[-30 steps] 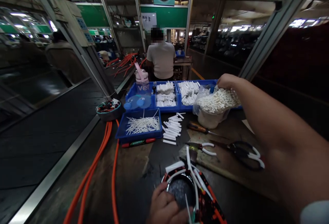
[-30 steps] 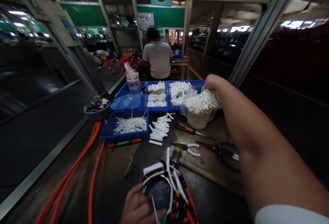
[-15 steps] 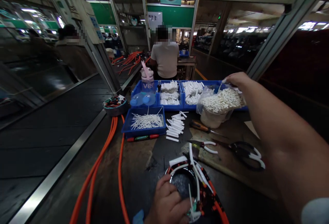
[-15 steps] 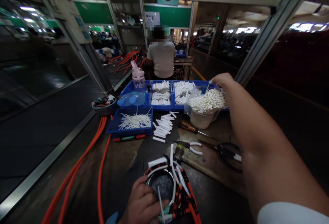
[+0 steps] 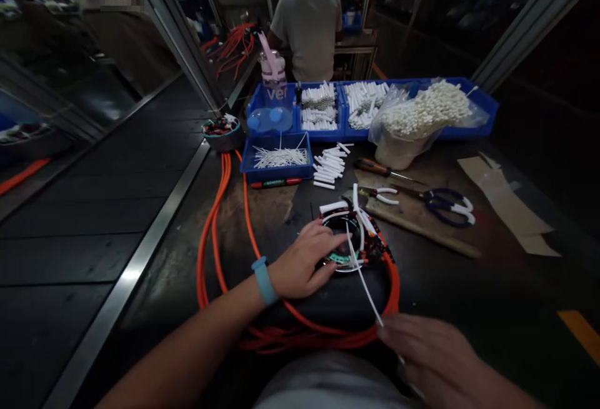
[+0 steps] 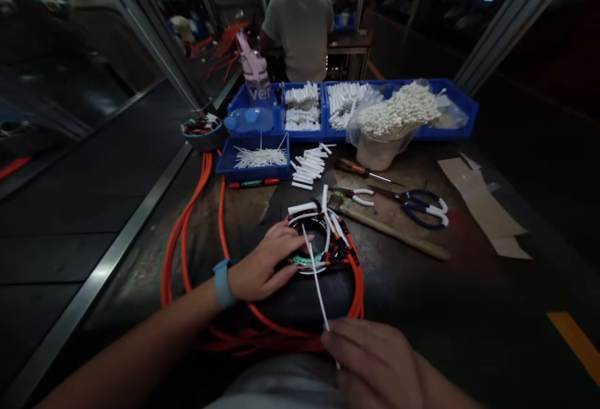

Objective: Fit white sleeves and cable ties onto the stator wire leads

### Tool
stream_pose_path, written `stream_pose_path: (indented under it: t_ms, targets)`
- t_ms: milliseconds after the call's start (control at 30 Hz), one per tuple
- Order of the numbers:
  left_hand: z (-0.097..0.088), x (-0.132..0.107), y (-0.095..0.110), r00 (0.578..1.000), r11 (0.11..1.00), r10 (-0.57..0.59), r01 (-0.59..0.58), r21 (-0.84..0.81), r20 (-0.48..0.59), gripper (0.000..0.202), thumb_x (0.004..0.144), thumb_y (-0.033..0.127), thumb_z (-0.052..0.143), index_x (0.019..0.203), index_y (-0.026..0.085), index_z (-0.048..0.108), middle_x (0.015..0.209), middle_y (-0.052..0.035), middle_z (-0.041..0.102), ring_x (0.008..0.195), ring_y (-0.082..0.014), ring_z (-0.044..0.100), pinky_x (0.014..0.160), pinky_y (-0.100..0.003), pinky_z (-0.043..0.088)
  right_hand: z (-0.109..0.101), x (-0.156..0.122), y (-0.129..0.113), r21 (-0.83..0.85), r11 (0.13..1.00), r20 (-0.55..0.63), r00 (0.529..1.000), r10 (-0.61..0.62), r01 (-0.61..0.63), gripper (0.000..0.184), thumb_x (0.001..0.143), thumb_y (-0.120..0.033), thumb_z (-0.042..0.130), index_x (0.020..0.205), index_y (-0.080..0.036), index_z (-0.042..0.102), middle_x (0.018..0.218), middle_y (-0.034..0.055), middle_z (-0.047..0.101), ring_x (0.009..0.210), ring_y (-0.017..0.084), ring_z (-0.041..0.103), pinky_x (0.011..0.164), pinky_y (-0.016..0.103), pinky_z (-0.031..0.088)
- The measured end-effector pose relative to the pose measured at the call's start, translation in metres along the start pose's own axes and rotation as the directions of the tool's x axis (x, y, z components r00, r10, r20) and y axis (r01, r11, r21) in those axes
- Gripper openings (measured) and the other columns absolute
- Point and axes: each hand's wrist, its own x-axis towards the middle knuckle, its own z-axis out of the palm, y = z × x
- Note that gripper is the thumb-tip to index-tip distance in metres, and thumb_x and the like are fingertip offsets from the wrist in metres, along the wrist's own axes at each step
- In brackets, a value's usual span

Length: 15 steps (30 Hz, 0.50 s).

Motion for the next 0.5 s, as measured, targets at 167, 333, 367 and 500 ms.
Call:
stream_pose_path:
  t_ms: [167, 333, 367, 500]
  targets:
    - [-0.01, 0.002, 0.004, 0.993, 0.998, -0.058, 0.061, -0.033, 0.098, 0.052, 0.086, 0.021, 0.048, 0.136, 0.017, 0.032, 0.106, -0.0059, 0.061, 0.109, -0.019, 0.049, 0.111, -0.047, 0.019, 0.028, -0.029, 0.058, -0.1, 0.975, -0.022, 0.979, -0.203, 0.2, 0.016, 0.081, -0.035, 0.067, 0.095, -0.03, 0.072, 0.101, 0.0076, 0.066, 0.095, 0.029, 0.063, 0.088, 0.044, 0.052]
    - [-0.011, 0.007, 0.004, 0.991, 0.995, -0.087, 0.092, -0.046, 0.106, 0.054, 0.085, 0.019, 0.05, 0.136, 0.016, 0.03, 0.098, -0.0035, 0.064, 0.102, -0.0184, 0.052, 0.112, -0.049, 0.017, 0.038, -0.038, 0.063, -0.26, 0.884, -0.038, 0.911, -0.41, 0.387, 0.031, 0.091, -0.025, 0.054, 0.12, -0.031, 0.061, 0.107, 0.0056, 0.064, 0.099, 0.024, 0.063, 0.087, 0.034, 0.053]
    - [-0.011, 0.008, 0.005, 0.991, 0.995, -0.089, 0.094, -0.045, 0.104, 0.054, 0.085, 0.019, 0.051, 0.135, 0.016, 0.031, 0.096, -0.0032, 0.064, 0.101, -0.0187, 0.052, 0.111, -0.049, 0.018, 0.039, -0.039, 0.061, -0.288, 0.857, -0.029, 0.89, -0.454, 0.428, 0.033, 0.092, -0.024, 0.052, 0.124, -0.03, 0.058, 0.109, 0.0052, 0.064, 0.099, 0.022, 0.063, 0.086, 0.032, 0.053]
    - [-0.013, 0.008, 0.004, 0.989, 0.997, -0.075, 0.078, -0.013, 0.128, 0.053, 0.086, 0.022, 0.052, 0.135, 0.019, 0.033, 0.099, -0.0039, 0.065, 0.102, -0.0202, 0.051, 0.109, -0.048, 0.022, 0.045, -0.033, 0.056, -0.429, 0.695, 0.031, 0.779, -0.627, 0.577, 0.036, 0.096, -0.017, 0.04, 0.131, -0.019, 0.051, 0.112, 0.0089, 0.063, 0.102, 0.018, 0.061, 0.087, 0.026, 0.053]
